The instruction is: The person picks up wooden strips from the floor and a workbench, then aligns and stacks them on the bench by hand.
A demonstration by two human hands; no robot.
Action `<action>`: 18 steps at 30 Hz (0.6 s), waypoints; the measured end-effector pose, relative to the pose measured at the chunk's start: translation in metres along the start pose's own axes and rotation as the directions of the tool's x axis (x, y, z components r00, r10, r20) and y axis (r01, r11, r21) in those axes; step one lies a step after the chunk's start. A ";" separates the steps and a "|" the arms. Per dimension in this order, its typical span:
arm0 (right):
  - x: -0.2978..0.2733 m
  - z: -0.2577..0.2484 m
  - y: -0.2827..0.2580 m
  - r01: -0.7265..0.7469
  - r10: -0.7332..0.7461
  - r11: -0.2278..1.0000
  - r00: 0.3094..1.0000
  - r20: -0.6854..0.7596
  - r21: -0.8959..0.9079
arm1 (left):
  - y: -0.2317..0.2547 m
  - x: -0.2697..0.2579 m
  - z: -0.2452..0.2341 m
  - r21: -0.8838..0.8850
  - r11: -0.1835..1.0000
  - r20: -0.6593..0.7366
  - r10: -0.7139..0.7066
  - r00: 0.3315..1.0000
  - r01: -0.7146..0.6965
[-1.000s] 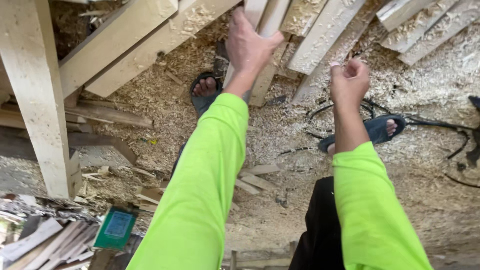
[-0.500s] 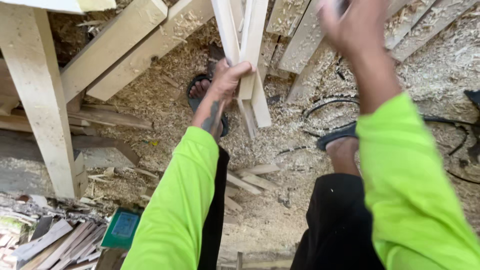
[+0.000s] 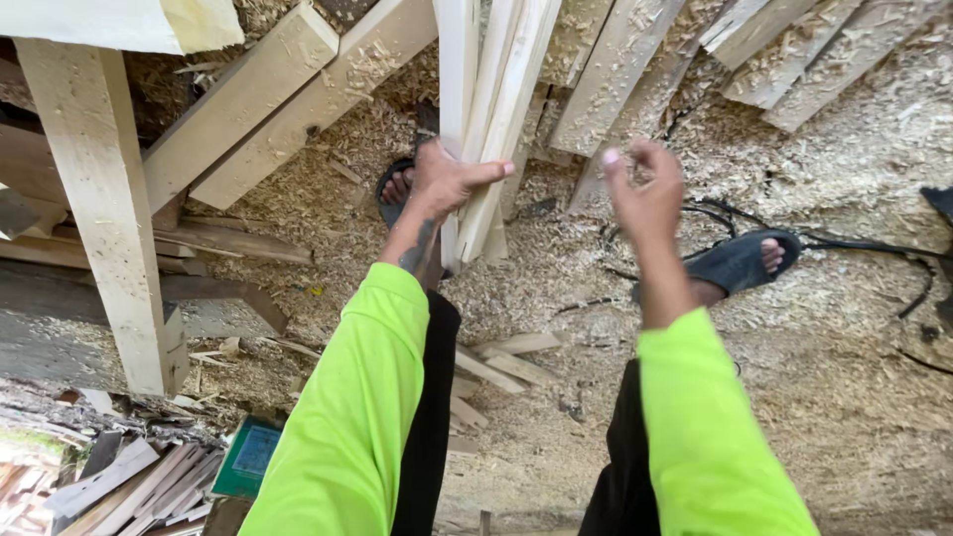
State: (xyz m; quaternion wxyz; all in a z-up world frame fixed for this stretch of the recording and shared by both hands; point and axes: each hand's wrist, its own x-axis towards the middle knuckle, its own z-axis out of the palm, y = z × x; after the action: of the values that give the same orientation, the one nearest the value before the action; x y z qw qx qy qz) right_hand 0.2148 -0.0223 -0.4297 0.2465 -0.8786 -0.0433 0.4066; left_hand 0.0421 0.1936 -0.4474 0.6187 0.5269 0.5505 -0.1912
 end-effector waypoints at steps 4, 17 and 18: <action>0.054 0.020 0.046 -0.156 0.173 0.952 0.984 -0.042 0.264 | -0.018 0.013 0.014 -0.002 1.000 -0.039 0.027 0.999 -0.027; 0.058 0.047 0.053 -0.263 0.004 0.635 0.941 0.337 0.726 | -0.042 0.046 0.018 -0.139 0.984 0.113 0.131 0.985 -0.115; 0.054 0.041 0.051 -0.315 -0.004 0.614 0.916 0.402 0.724 | -0.043 0.042 0.013 -0.134 0.975 0.129 0.195 0.972 -0.178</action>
State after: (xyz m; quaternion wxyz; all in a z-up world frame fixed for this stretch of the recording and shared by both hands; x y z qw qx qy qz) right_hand 0.2145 -0.0356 -0.5139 0.5510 -0.5946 0.1691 0.5606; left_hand 0.0270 0.1813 -0.5056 0.7025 0.5225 0.4638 -0.1352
